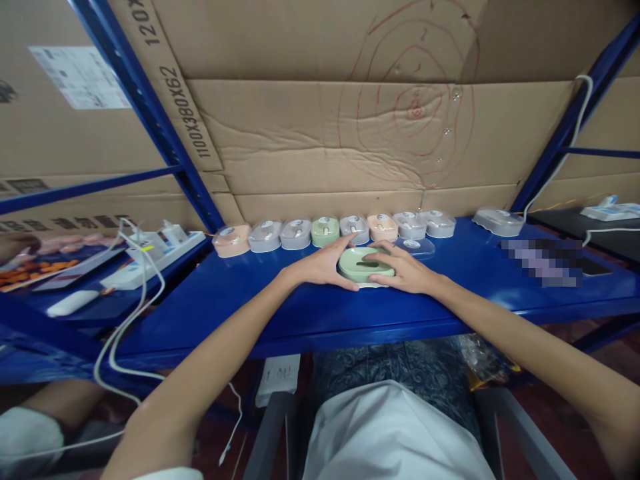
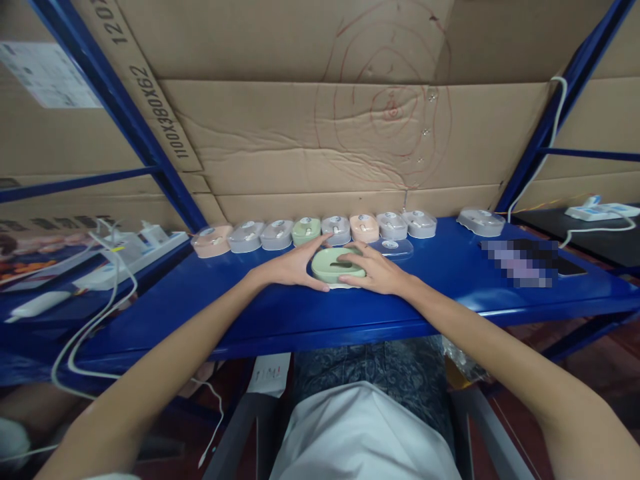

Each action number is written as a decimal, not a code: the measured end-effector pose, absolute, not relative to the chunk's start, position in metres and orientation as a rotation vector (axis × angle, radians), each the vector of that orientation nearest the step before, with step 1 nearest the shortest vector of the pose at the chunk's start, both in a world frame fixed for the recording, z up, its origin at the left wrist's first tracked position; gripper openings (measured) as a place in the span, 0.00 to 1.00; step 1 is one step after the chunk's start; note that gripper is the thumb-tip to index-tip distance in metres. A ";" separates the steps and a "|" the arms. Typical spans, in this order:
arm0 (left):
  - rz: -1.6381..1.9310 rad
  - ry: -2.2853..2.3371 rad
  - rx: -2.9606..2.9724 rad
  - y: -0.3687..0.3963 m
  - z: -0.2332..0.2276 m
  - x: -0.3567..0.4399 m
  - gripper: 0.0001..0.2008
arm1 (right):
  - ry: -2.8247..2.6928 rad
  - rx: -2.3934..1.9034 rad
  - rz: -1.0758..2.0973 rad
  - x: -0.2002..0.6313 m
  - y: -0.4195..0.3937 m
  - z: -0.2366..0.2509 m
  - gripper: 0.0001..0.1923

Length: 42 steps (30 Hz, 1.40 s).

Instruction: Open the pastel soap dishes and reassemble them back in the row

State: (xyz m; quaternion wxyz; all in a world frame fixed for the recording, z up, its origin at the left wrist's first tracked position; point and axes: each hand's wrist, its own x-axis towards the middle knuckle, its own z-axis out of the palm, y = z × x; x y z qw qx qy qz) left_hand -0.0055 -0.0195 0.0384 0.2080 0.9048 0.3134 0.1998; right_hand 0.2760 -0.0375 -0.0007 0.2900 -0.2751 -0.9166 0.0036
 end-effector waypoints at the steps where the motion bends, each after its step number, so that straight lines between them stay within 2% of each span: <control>1: 0.551 0.872 2.526 -0.019 0.037 -0.005 0.67 | -2.453 -0.734 0.006 0.276 -0.038 -0.001 0.27; 5: 0.532 0.867 2.576 -0.018 0.032 -0.003 0.64 | -2.485 -0.740 0.009 0.276 -0.038 -0.002 0.27; 11: 0.560 0.778 2.651 -0.017 0.026 -0.001 0.53 | -2.507 -0.724 0.022 0.276 -0.037 -0.002 0.29; 21: 0.493 0.803 2.686 -0.016 0.025 0.003 0.44 | -2.523 -0.733 0.105 0.275 -0.037 -0.002 0.27; 35: 0.505 0.811 2.652 -0.017 0.028 0.002 0.40 | -2.503 -0.762 0.083 0.279 -0.041 0.005 0.25; 42: 0.468 0.893 2.683 -0.018 0.029 0.002 0.45 | -2.146 -1.187 -0.259 0.309 -0.016 0.008 0.21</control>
